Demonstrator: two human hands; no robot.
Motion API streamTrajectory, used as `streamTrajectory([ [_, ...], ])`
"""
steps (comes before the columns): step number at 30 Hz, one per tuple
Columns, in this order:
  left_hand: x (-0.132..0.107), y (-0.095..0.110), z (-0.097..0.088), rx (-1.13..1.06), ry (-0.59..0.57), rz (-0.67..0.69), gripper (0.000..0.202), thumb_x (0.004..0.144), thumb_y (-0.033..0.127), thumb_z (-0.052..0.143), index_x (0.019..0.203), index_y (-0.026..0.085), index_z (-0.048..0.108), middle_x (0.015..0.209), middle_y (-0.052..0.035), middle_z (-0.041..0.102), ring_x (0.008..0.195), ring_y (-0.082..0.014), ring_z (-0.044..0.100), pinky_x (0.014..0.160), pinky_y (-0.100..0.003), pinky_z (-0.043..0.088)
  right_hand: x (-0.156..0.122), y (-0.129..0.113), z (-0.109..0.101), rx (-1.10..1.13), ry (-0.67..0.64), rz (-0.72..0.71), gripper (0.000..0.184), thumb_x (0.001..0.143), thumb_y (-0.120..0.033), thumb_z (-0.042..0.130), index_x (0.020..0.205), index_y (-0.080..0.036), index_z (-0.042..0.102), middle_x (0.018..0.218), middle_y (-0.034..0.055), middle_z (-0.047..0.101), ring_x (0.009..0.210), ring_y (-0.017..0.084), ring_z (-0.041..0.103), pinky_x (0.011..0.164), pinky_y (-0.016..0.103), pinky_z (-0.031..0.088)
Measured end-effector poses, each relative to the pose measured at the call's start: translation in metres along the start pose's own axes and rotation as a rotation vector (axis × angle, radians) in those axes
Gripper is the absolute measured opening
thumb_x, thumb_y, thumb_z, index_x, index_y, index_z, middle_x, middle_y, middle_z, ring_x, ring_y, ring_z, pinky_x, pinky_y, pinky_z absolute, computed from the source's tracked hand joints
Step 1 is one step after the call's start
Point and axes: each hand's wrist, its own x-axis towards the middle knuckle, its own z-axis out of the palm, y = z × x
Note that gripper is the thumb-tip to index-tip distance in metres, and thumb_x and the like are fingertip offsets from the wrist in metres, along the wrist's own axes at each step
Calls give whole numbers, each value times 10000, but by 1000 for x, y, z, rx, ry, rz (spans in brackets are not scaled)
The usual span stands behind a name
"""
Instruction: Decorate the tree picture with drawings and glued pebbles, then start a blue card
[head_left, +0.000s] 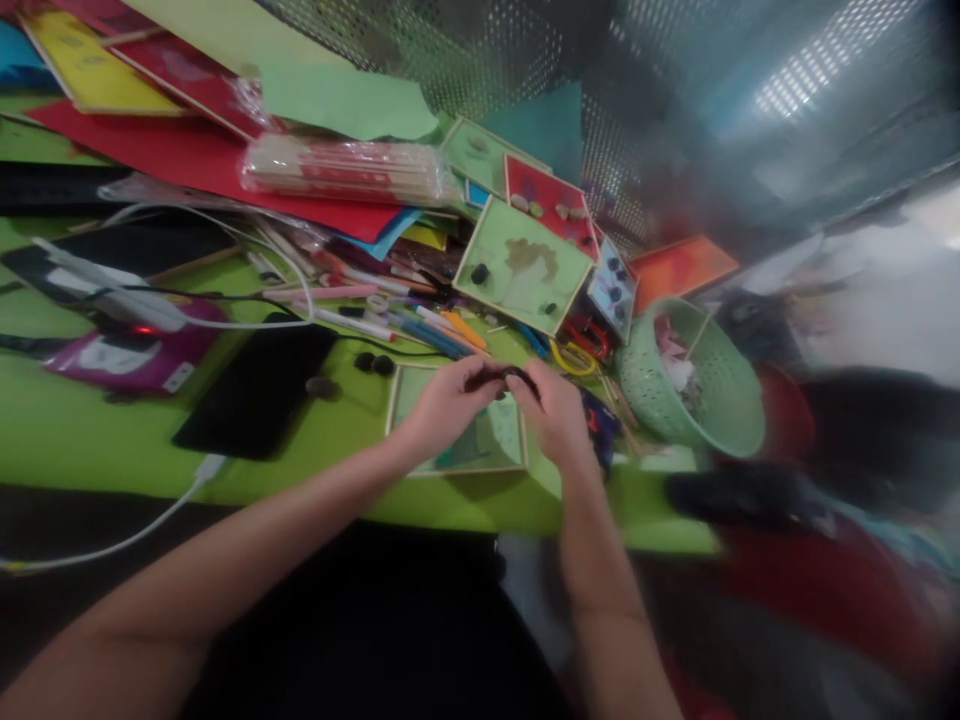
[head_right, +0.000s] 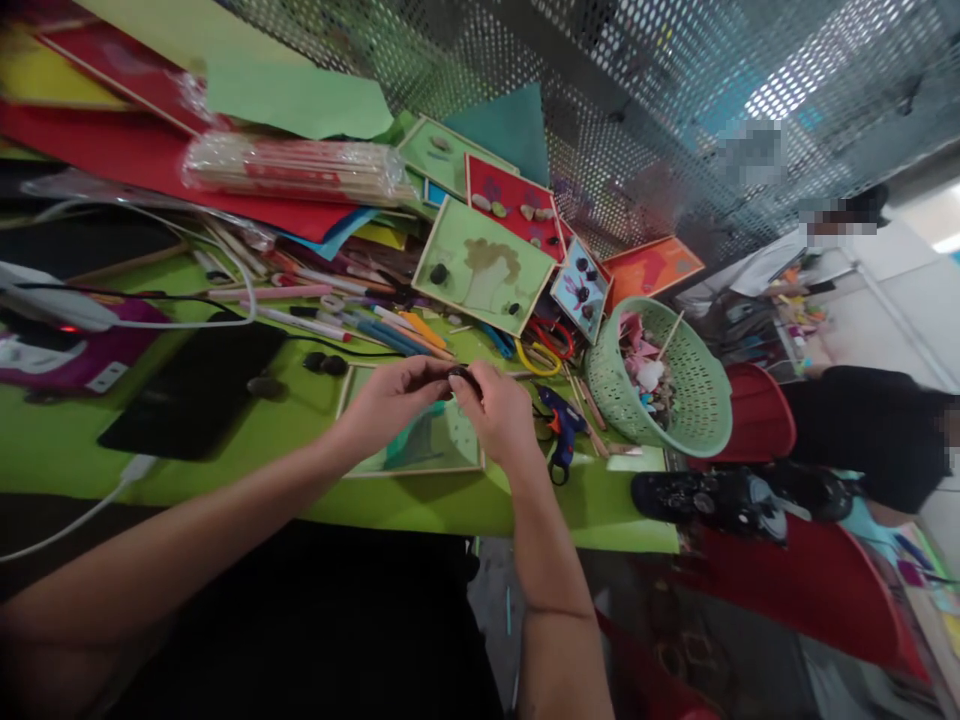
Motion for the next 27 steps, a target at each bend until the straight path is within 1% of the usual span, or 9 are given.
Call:
streamTrajectory([
  [2, -2, -2, -1, 63, 10, 4, 232, 852, 305, 671, 1028, 161, 722, 1006, -64, 766, 948, -200, 697, 937, -373, 538, 0, 1, 4, -28, -27, -21, 319, 997, -383, 533, 718, -242, 469, 651, -30, 475, 606, 156, 404, 597, 292, 266],
  [6, -4, -8, -2, 190, 42, 6, 234, 856, 298, 661, 1042, 176, 733, 995, -65, 775, 914, -204, 698, 907, -374, 546, -4, 4, 9, -49, -28, -52, 304, 998, -309, 454, 705, -250, 402, 633, -29, 425, 585, 163, 351, 593, 310, 235],
  [10, -6, -13, -1, 236, 5, 1, 244, 883, 295, 638, 1073, 180, 738, 998, -64, 781, 889, -194, 704, 890, -360, 552, -10, 10, 10, 19, -29, -62, 303, 1014, -312, 413, 718, -257, 385, 640, -27, 430, 591, 169, 390, 591, 307, 260],
  [14, -8, -10, 0, 257, 8, 13, 258, 891, 304, 627, 1085, 172, 734, 1004, -66, 788, 885, -199, 715, 866, -351, 557, -12, 12, 12, 73, -26, -56, 302, 1028, -340, 410, 737, -259, 396, 646, -27, 455, 591, 167, 404, 593, 302, 273],
  [17, -10, -4, 2, 371, 42, 58, 240, 891, 284, 619, 1076, 187, 738, 1037, -58, 792, 909, -201, 718, 868, -341, 548, -11, 12, 12, 67, -54, -29, 302, 1016, -364, 435, 739, -260, 375, 633, -35, 441, 578, 162, 385, 588, 299, 255],
  [20, -11, -1, 4, 467, 59, 84, 234, 893, 275, 609, 1070, 196, 740, 1025, -46, 793, 900, -196, 716, 839, -326, 539, -11, 12, 12, 35, -85, -16, 278, 1007, -339, 412, 746, -260, 360, 640, -32, 444, 587, 165, 390, 597, 300, 258],
  [23, -10, -3, 3, 427, 50, 64, 243, 886, 294, 619, 1067, 186, 739, 993, -48, 792, 878, -193, 716, 816, -323, 541, -12, 14, 12, 31, -94, -24, 268, 1011, -332, 381, 754, -258, 358, 659, -25, 460, 604, 167, 413, 608, 302, 276],
  [27, -8, -8, 1, 250, 25, 11, 255, 868, 303, 635, 1066, 175, 731, 1002, -61, 791, 886, -192, 725, 861, -346, 555, -13, 15, 12, 71, -105, -24, 272, 1018, -343, 362, 760, -256, 363, 673, -23, 478, 625, 166, 439, 619, 295, 302],
])
